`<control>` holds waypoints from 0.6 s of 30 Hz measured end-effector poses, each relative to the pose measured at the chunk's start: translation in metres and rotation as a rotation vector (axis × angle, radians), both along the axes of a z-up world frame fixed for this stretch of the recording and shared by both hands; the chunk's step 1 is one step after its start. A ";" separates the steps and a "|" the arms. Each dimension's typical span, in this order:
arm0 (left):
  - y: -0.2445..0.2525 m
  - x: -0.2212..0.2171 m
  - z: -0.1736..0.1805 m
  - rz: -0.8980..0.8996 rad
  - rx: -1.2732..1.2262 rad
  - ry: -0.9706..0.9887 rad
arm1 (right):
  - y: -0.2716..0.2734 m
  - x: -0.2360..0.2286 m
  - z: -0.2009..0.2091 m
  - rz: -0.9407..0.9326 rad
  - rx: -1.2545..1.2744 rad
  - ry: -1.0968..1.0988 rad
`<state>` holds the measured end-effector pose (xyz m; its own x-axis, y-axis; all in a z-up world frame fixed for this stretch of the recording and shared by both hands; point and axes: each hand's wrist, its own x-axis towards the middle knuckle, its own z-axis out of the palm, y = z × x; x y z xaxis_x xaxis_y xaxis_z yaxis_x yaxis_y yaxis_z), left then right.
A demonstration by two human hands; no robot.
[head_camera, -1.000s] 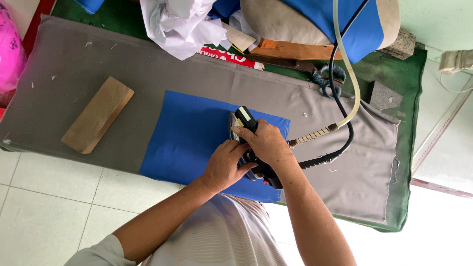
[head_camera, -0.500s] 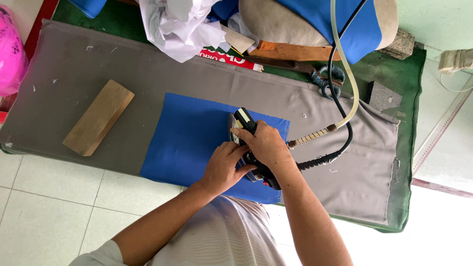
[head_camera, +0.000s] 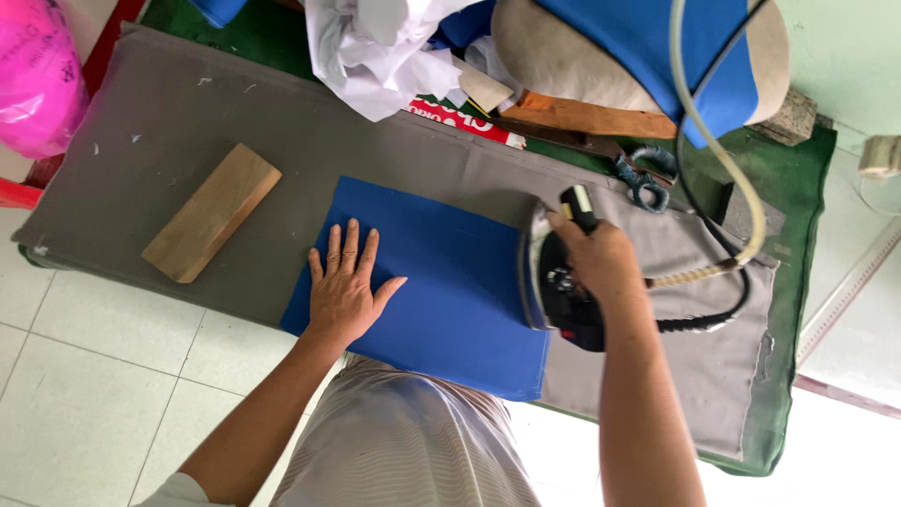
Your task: The person irons a blue piece of fabric on a table using a steam iron. They repeatedly smooth the fabric, fold it, and press it with the iron to remove wrinkles. The person also uses a wooden block to assist in pressing specific areas of the fabric.
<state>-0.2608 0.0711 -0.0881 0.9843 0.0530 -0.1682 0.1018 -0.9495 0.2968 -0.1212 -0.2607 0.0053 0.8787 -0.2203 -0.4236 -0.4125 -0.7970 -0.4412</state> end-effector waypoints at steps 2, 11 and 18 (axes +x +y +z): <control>0.002 -0.001 -0.010 -0.003 0.019 -0.040 | -0.005 -0.002 0.011 -0.037 0.149 0.066; 0.016 -0.008 -0.019 0.000 0.110 -0.129 | 0.119 -0.023 0.054 0.486 0.137 0.119; 0.028 -0.015 -0.028 0.067 0.098 -0.209 | 0.224 -0.002 0.036 0.527 0.246 0.119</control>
